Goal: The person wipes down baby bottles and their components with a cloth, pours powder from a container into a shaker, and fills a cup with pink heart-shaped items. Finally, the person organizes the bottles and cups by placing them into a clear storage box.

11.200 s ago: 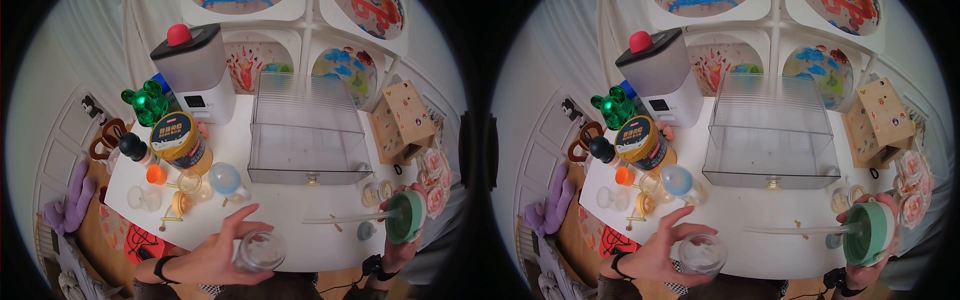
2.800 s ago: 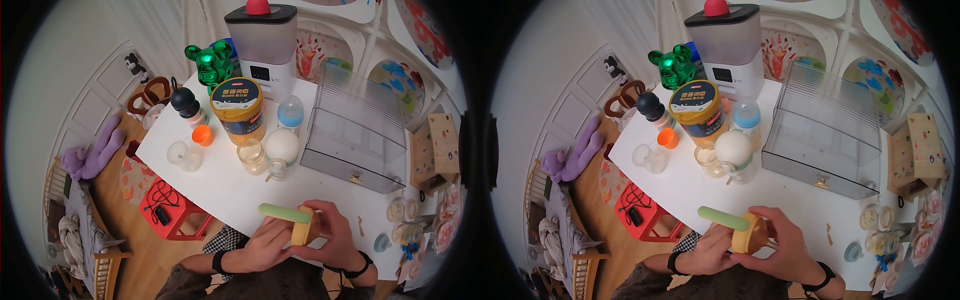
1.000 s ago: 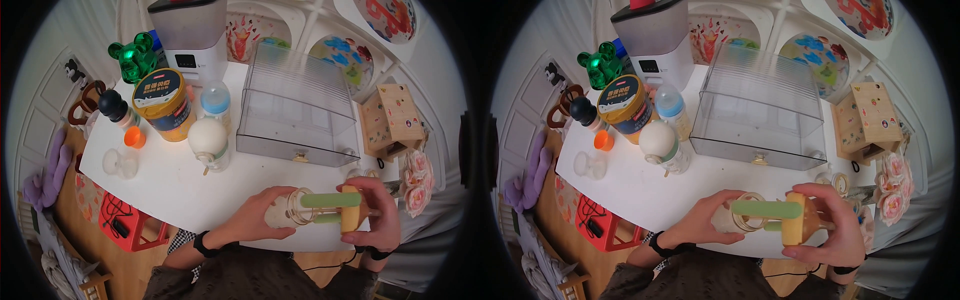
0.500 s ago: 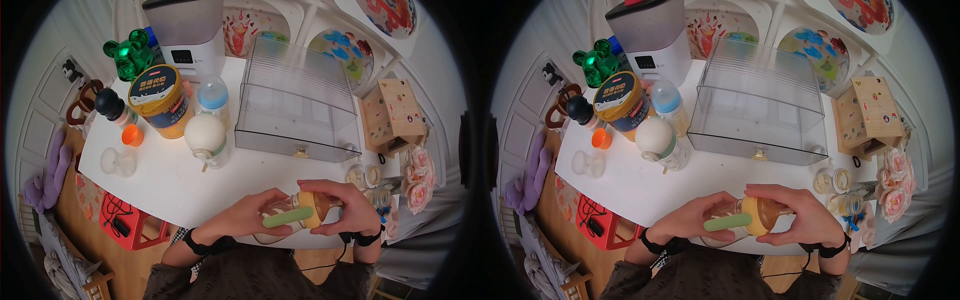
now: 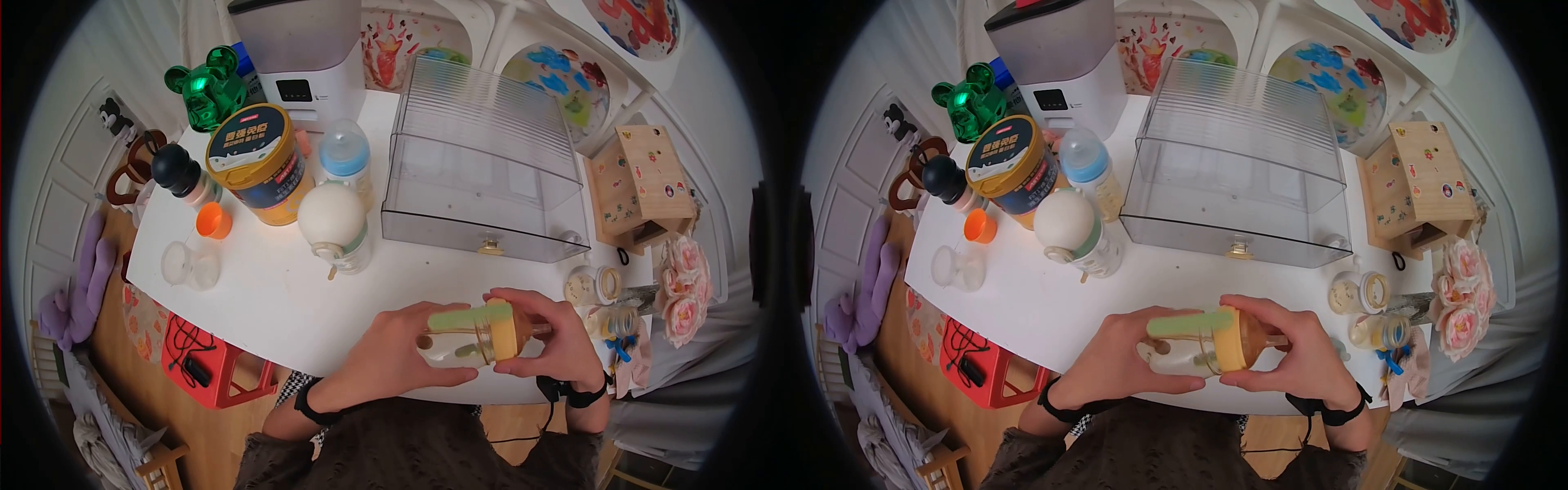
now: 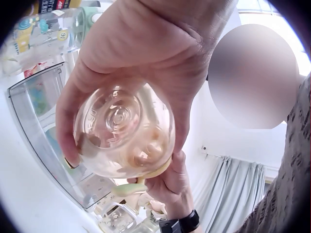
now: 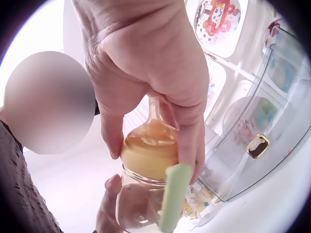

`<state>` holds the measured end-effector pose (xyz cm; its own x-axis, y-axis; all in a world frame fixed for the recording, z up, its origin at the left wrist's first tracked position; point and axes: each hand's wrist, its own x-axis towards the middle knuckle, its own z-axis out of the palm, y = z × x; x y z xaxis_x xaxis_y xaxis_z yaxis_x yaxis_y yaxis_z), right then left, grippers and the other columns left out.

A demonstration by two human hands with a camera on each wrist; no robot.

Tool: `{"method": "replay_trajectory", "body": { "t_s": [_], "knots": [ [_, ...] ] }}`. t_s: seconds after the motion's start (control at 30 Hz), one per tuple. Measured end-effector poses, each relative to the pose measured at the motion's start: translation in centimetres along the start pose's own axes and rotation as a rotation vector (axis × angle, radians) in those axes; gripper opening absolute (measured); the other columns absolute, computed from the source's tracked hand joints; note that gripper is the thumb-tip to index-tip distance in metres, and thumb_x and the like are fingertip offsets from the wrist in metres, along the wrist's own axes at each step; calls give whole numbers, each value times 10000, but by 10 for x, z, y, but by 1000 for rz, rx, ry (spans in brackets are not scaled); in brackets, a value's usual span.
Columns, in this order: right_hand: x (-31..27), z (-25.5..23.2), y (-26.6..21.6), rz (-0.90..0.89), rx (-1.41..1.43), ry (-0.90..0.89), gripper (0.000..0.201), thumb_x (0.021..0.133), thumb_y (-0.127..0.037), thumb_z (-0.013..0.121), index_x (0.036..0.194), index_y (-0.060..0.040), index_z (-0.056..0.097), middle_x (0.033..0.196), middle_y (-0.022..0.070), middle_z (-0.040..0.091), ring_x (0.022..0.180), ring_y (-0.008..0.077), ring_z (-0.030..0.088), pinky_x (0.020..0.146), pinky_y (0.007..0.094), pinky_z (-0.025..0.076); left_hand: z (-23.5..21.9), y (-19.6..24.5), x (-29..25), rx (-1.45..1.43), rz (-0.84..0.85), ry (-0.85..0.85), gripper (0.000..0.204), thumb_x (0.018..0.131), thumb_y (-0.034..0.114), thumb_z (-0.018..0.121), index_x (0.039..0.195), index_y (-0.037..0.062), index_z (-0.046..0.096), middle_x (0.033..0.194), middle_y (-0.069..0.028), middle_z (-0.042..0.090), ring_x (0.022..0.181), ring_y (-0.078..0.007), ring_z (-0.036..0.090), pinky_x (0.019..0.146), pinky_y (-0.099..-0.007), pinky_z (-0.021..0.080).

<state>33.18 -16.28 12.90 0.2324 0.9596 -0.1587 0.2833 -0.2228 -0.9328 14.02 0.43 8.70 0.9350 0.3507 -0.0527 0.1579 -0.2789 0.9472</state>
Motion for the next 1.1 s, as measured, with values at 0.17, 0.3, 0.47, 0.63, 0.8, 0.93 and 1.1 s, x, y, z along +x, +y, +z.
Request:
{"method": "replay_trajectory", "body": {
  "t_s": [0.17, 0.3, 0.47, 0.63, 0.8, 0.93, 1.1],
  "knots": [
    [1, -7, 1, -158, -69, -109, 772, 717, -73, 884, 1421, -85, 567, 1369, 126, 627, 1120, 245, 682, 954, 331, 556, -8, -10, 6, -207, -127, -290, 782, 724, 352, 907, 1357, 2, 609, 1234, -120, 701, 939, -218, 708, 863, -316, 557],
    [2, -8, 2, -328, -80, -282, 661, 669, -47, 891, 1291, -41, 666, 1465, 227, 540, 1225, 322, 643, 978, 366, 538, -12, -30, 12, -641, -290, -507, 714, 776, 317, 879, 1351, -12, 613, 1245, -80, 693, 1030, -164, 656, 927, -291, 514],
    [3, -11, 7, -430, -86, -302, 573, 672, -51, 881, 1222, -57, 722, 1471, 248, 528, 1228, 351, 640, 968, 378, 542, -6, -23, 9, -717, -218, -563, 637, 902, 255, 775, 1422, -8, 520, 1231, -66, 678, 1130, -122, 589, 973, -286, 473],
    [-4, -5, 1, -369, -97, -239, 619, 641, -77, 906, 1227, -49, 711, 1433, 248, 561, 1215, 351, 650, 977, 387, 546, -6, -15, -2, -604, -236, -394, 476, 1044, 332, 570, 1408, 38, 480, 1179, -86, 685, 1002, -164, 644, 900, -305, 507],
    [-8, 7, 0, -377, -132, -119, 700, 622, -109, 935, 1264, -23, 671, 1394, 238, 594, 1191, 318, 666, 972, 375, 550, -9, 3, -9, -498, -198, -166, 400, 1119, 332, 354, 1405, 72, 459, 1120, -117, 682, 872, -227, 670, 829, -342, 526],
    [-7, 23, 8, -186, -12, 85, 789, 663, -125, 943, 1360, -22, 590, 1344, 130, 631, 1145, 237, 677, 960, 336, 558, 1, 3, -9, -225, 19, 115, 492, 1117, 373, 305, 1411, 1, 437, 1152, -140, 643, 989, -194, 651, 891, -326, 503],
    [-3, 30, 27, -110, 264, 168, 868, 665, -99, 946, 1408, -12, 506, 1294, 105, 623, 1153, 187, 649, 937, 321, 567, 13, -15, 1, -394, 81, 366, 447, 1110, 324, 284, 1428, 42, 421, 1230, -124, 600, 1050, -207, 610, 959, -342, 471]
  ]
}}
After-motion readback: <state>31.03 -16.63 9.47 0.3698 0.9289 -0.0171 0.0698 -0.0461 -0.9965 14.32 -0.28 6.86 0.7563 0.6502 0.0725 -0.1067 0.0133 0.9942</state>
